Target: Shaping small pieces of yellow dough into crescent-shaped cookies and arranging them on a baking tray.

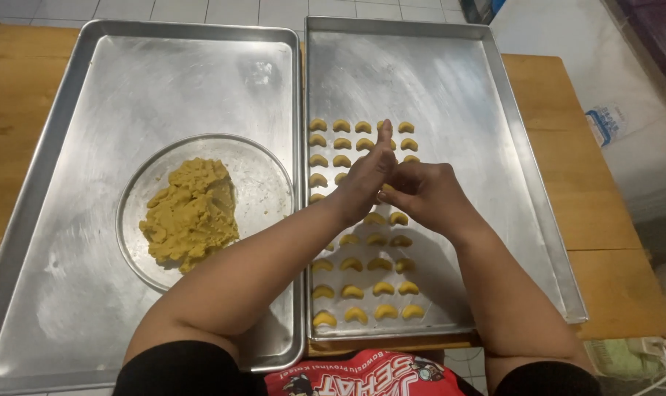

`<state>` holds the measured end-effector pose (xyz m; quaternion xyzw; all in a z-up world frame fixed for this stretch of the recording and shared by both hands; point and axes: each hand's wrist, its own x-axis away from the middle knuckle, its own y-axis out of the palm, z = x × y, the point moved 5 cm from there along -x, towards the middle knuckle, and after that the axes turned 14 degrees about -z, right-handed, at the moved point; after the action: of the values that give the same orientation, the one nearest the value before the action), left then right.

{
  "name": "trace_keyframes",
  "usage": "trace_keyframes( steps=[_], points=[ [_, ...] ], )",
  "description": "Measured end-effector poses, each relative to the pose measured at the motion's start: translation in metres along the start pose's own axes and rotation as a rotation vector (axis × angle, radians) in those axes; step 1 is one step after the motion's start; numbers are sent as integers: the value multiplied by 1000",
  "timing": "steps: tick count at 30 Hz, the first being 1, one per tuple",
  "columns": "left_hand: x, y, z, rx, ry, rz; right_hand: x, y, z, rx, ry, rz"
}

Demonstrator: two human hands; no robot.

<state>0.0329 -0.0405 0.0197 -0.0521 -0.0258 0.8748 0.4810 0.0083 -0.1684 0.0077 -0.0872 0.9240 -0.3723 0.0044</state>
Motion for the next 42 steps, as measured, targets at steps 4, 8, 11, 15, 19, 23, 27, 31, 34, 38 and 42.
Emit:
trace_keyframes(
  steps=[4, 8, 11, 15, 19, 23, 27, 31, 34, 38, 42],
  points=[
    [-25, -1, -29, 12, 35, -6, -6, -3, 14, -50, 62, 31],
    [-25, 3, -28, 88, 27, 48, -13, -3, 30, -107, 104, 89],
    [-21, 7, -26, 136, 15, 85, -14, -3, 26, -106, 126, 83],
    [-23, 2, -28, 168, 14, 126, -15, -9, 34, -188, 208, 39],
    [-15, -4, -23, 232, 14, 144, -18, -27, 54, -126, 248, 51],
    [-6, -2, -11, 266, -71, 135, -24, -29, 82, -14, 383, 19],
    [-22, -8, -48, 277, -138, 130, -32, -26, 107, 109, 448, -24],
    [-24, -4, -55, 341, -156, 130, -33, -23, 110, 144, 473, -1],
    [-28, -4, -65, 280, -176, 109, -34, -19, 109, 155, 478, -16],
    [-24, -2, -64, 322, -169, 119, -36, -15, 113, 171, 457, -41],
    [-20, 1, -57, 317, -164, 126, -33, -18, 103, 161, 475, -55]
  ],
)
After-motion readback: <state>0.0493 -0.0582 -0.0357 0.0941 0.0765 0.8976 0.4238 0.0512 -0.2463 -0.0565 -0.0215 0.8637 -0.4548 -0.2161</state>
